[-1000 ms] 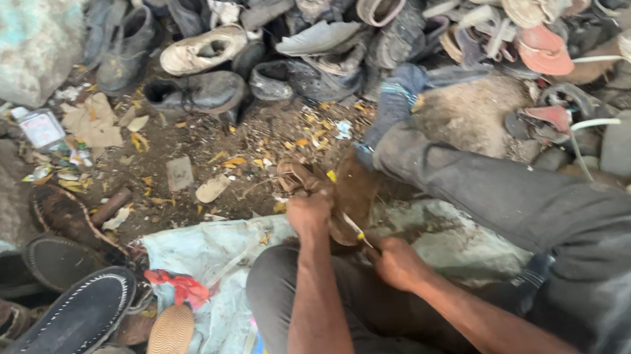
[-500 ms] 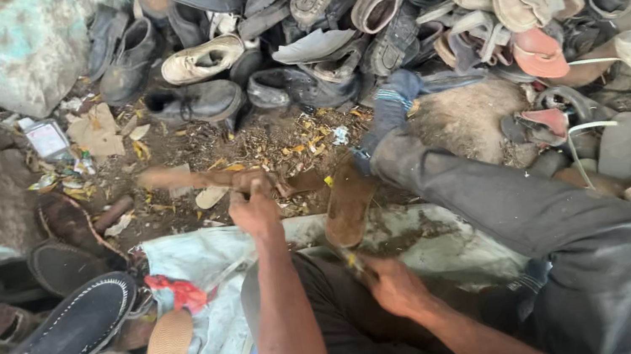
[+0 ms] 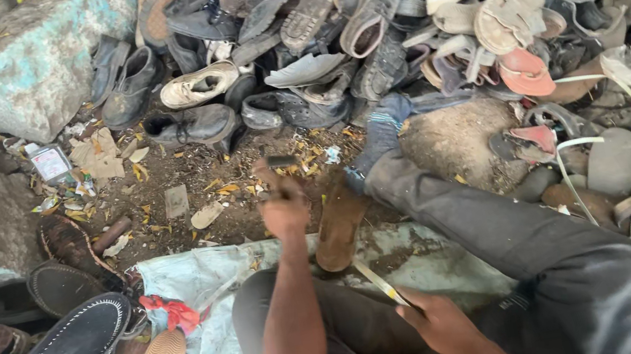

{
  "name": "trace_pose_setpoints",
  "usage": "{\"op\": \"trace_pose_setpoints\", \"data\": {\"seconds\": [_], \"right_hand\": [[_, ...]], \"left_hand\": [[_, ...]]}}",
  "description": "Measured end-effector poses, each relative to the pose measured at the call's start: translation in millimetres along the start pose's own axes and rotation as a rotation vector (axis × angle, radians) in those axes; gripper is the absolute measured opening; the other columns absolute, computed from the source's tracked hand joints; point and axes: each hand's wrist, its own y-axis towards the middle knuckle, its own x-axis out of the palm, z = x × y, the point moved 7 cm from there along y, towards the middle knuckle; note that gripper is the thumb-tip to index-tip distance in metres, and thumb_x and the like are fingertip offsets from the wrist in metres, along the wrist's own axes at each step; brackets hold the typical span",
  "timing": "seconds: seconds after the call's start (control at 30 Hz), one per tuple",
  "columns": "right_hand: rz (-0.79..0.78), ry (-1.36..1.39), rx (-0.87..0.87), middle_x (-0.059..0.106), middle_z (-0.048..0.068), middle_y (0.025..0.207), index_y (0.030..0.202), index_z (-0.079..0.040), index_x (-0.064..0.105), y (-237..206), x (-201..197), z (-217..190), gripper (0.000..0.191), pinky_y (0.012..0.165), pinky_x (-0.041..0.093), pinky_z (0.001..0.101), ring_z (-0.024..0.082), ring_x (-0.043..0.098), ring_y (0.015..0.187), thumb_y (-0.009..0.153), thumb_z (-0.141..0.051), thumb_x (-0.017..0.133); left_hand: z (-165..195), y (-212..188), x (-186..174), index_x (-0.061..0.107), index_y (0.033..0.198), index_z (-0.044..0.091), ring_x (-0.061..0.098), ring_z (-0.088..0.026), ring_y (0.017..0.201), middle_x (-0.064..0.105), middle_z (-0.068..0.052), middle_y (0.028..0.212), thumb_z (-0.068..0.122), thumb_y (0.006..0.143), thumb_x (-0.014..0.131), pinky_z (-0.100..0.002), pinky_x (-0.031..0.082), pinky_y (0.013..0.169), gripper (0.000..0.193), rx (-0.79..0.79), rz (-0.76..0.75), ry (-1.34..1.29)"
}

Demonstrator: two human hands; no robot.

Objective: The person trims and scrapes the soles of various used shoes using a small knife while sitting amidst a large pile of discarded footwear.

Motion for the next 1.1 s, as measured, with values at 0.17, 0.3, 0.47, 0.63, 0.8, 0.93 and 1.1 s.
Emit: {"op": "trace_pose_setpoints", "data": {"seconds": [0.17, 0.3, 0.47, 0.63, 0.8, 0.93, 1.1], "right_hand": [[0.169, -0.007, -0.283, 0.072, 0.026, 0.109, 0.129, -0.008, 0.066, 48, 12, 10, 0.038, 0.086, 0.055, 0.0438, 0.042, 0.069, 0.109, 0.096, -0.025, 0.066], [0.106, -0.031, -0.186, 0.071, 0.024, 0.107, 0.126, -0.005, 0.063, 73, 33, 46, 0.035, 0.083, 0.052, 0.0475, 0.043, 0.068, 0.103, 0.099, -0.027, 0.064], [-0.027, 0.13, -0.073, 0.07, 0.012, 0.089, 0.124, -0.01, 0.063, 77, 54, 79, 0.027, 0.074, 0.047, 0.046, 0.028, 0.061, 0.084, 0.101, -0.024, 0.066], [0.254, 0.194, -0.655, 0.07, 0.014, 0.098, 0.123, -0.008, 0.062, 73, 20, 45, 0.031, 0.077, 0.049, 0.0459, 0.031, 0.063, 0.089, 0.093, -0.016, 0.068], [0.165, -0.132, -0.191, 0.07, 0.024, 0.102, 0.119, -0.006, 0.062, 80, 21, 49, 0.029, 0.079, 0.048, 0.056, 0.048, 0.064, 0.097, 0.095, -0.023, 0.063], [0.226, -0.059, -0.146, 0.071, 0.024, 0.1, 0.116, -0.01, 0.065, 68, 10, 30, 0.03, 0.081, 0.049, 0.0551, 0.047, 0.064, 0.1, 0.09, -0.023, 0.064], [0.285, -0.02, -0.149, 0.071, 0.024, 0.104, 0.122, -0.011, 0.065, 67, -7, 22, 0.034, 0.082, 0.05, 0.0539, 0.047, 0.064, 0.101, 0.091, -0.025, 0.064]], "left_hand": [[19, -28, -78, 0.071, 0.1, -0.007, 0.071, -0.031, 0.067, 0.069, -0.021, 0.086, 0.013, 0.082, 0.076, -0.04, 0.057, 0.06, 0.027, -0.066, 0.478, -0.431], [161, -102, -83, 0.066, 0.11, -0.003, 0.064, -0.032, 0.083, 0.063, -0.018, 0.099, 0.017, 0.082, 0.071, -0.042, 0.052, 0.071, 0.034, 0.301, 0.189, -0.653], [361, -316, -57, 0.051, 0.145, 0.0, 0.058, -0.041, 0.129, 0.047, -0.026, 0.153, 0.031, 0.094, 0.064, -0.047, 0.048, 0.105, 0.061, 1.261, -0.567, -0.728], [322, -291, -29, 0.058, 0.139, 0.007, 0.065, -0.038, 0.122, 0.055, -0.022, 0.151, 0.03, 0.091, 0.065, -0.043, 0.056, 0.094, 0.055, 1.148, -0.524, -0.269], [110, -134, 12, 0.062, 0.139, 0.013, 0.07, -0.035, 0.116, 0.073, -0.015, 0.128, 0.054, 0.107, 0.052, -0.048, 0.055, 0.097, 0.053, 0.579, -0.353, 0.347], [-12, -108, 50, 0.035, 0.15, 0.004, 0.049, -0.046, 0.129, 0.055, -0.028, 0.137, 0.056, 0.077, 0.081, -0.051, 0.036, 0.11, 0.1, 0.26, -0.359, 0.502], [15, -120, 34, 0.036, 0.149, 0.005, 0.05, -0.043, 0.131, 0.051, -0.027, 0.141, 0.042, 0.076, 0.079, -0.049, 0.042, 0.107, 0.092, 0.252, -0.371, 0.471]]}}
